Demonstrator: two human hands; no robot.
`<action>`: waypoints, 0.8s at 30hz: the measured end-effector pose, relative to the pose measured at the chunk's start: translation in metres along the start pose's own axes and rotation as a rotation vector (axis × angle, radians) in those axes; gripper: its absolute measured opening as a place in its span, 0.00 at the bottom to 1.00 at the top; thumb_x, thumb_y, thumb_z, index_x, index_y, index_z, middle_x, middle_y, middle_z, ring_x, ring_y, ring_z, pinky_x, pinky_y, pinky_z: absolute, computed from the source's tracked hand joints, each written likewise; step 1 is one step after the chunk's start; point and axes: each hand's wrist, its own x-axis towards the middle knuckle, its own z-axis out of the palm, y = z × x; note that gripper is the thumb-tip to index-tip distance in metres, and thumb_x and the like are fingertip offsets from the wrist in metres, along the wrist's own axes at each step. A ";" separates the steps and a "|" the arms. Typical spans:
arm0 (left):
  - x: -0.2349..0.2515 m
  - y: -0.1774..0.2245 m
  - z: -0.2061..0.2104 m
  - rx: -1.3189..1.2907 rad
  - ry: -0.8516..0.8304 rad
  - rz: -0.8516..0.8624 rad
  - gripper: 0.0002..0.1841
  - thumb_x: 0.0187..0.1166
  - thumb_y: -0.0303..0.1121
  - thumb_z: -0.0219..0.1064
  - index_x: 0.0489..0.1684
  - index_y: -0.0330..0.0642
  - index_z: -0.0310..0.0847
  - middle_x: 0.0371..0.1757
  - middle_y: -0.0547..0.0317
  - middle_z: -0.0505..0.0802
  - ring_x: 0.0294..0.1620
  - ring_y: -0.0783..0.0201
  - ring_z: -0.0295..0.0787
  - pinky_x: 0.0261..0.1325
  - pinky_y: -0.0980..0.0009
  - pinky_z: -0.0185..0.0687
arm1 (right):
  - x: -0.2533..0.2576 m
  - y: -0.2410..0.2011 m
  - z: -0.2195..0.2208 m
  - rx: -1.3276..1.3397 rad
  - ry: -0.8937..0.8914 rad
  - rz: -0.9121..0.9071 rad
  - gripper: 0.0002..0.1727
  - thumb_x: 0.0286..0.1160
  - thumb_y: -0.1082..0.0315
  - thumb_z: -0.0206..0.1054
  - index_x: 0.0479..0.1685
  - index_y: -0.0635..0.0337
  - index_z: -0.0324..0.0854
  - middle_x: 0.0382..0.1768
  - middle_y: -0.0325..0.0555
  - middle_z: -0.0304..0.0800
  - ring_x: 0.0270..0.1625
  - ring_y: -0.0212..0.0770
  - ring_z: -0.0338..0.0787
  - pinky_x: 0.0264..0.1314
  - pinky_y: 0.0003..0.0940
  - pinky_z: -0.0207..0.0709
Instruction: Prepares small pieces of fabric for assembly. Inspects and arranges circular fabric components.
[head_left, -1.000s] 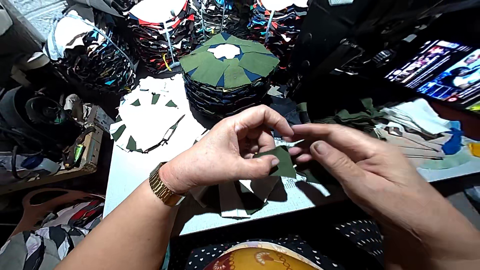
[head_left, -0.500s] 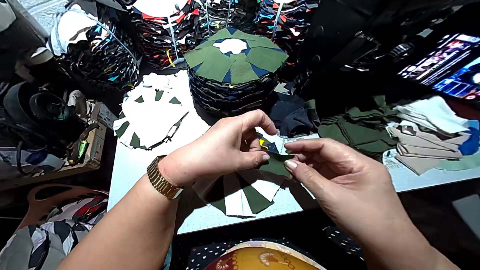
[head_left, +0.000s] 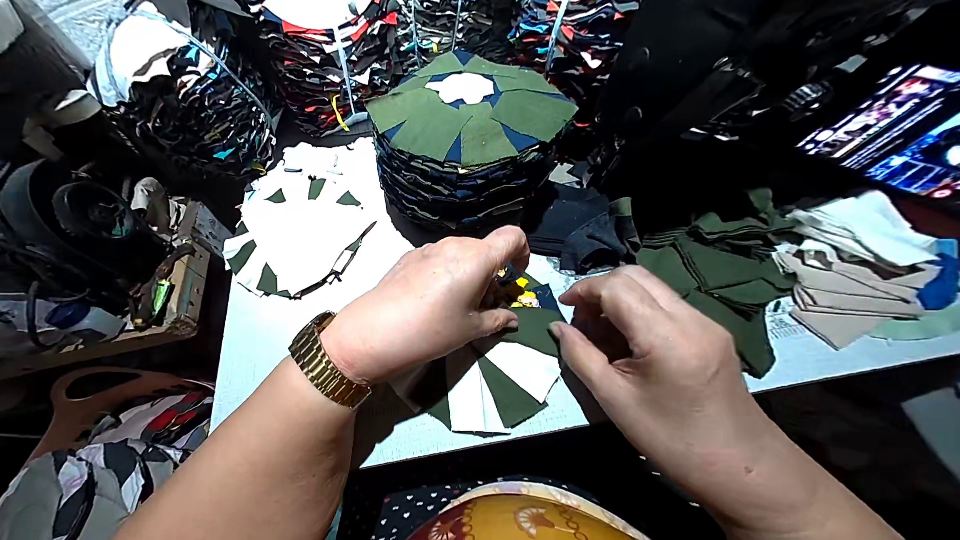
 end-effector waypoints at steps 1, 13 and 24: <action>0.000 -0.001 -0.001 -0.011 0.048 0.018 0.20 0.73 0.39 0.79 0.61 0.48 0.81 0.31 0.67 0.88 0.29 0.69 0.84 0.34 0.66 0.83 | 0.003 0.000 -0.004 0.029 0.013 -0.029 0.08 0.72 0.70 0.66 0.44 0.60 0.86 0.39 0.41 0.81 0.35 0.30 0.82 0.33 0.22 0.78; 0.003 -0.001 0.006 -0.149 0.504 0.152 0.10 0.82 0.37 0.66 0.54 0.45 0.83 0.24 0.76 0.84 0.20 0.81 0.77 0.22 0.84 0.74 | 0.021 -0.014 0.025 0.204 -0.385 -0.235 0.27 0.90 0.45 0.53 0.46 0.58 0.89 0.53 0.48 0.90 0.74 0.47 0.82 0.91 0.57 0.56; 0.005 -0.017 0.017 -0.265 0.531 0.121 0.14 0.82 0.45 0.66 0.56 0.51 0.85 0.24 0.76 0.84 0.20 0.79 0.77 0.23 0.83 0.76 | 0.023 -0.031 0.026 0.235 -0.516 -0.030 0.33 0.88 0.45 0.55 0.81 0.59 0.76 0.80 0.64 0.76 0.92 0.62 0.59 0.93 0.67 0.39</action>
